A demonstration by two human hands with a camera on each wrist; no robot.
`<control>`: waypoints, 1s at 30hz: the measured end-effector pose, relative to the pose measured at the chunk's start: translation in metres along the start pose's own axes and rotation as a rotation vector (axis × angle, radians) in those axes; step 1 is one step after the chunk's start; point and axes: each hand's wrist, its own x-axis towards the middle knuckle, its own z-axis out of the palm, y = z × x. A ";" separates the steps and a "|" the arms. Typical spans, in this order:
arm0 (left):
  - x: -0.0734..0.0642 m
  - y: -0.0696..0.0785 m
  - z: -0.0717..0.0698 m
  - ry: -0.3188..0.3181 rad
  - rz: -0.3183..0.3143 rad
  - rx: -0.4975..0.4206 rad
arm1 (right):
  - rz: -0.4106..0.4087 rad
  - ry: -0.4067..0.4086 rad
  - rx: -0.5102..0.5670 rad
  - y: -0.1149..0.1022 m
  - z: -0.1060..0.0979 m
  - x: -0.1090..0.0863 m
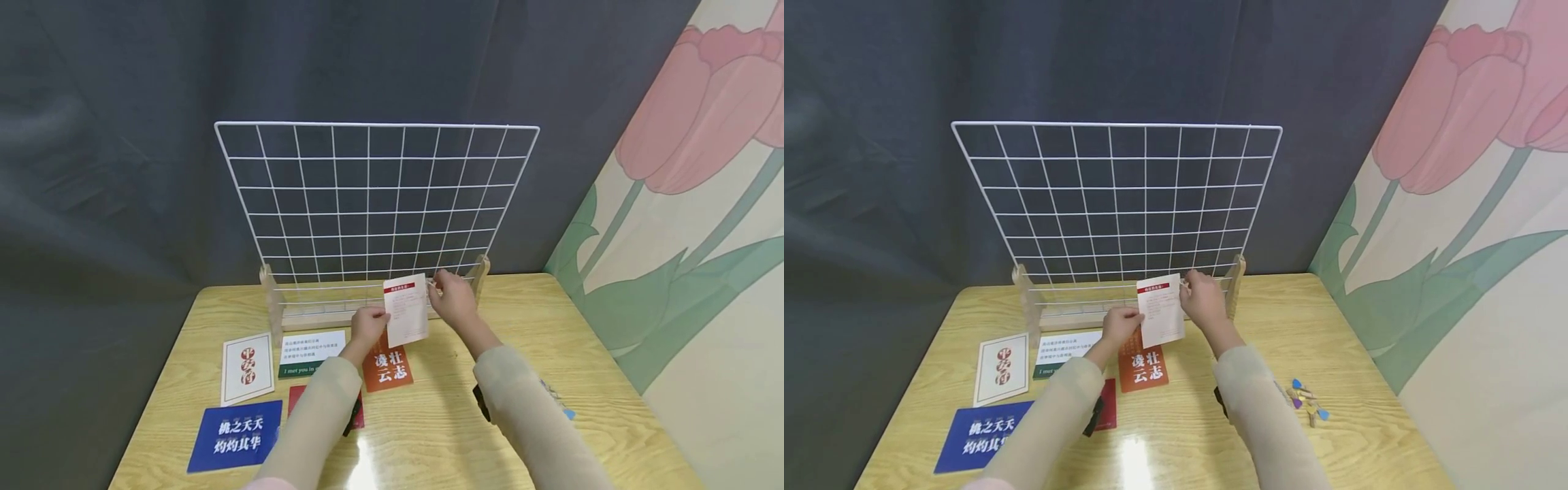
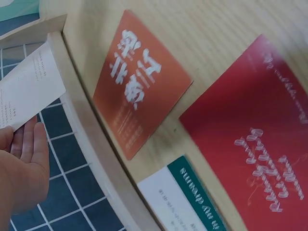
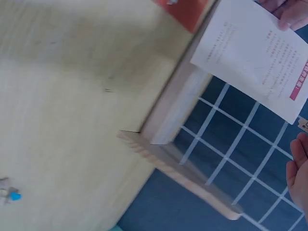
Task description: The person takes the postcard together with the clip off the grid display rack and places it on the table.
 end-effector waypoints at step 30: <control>-0.076 0.073 -0.003 -0.159 -0.257 -0.107 | 0.407 -0.063 0.166 0.057 0.012 -0.114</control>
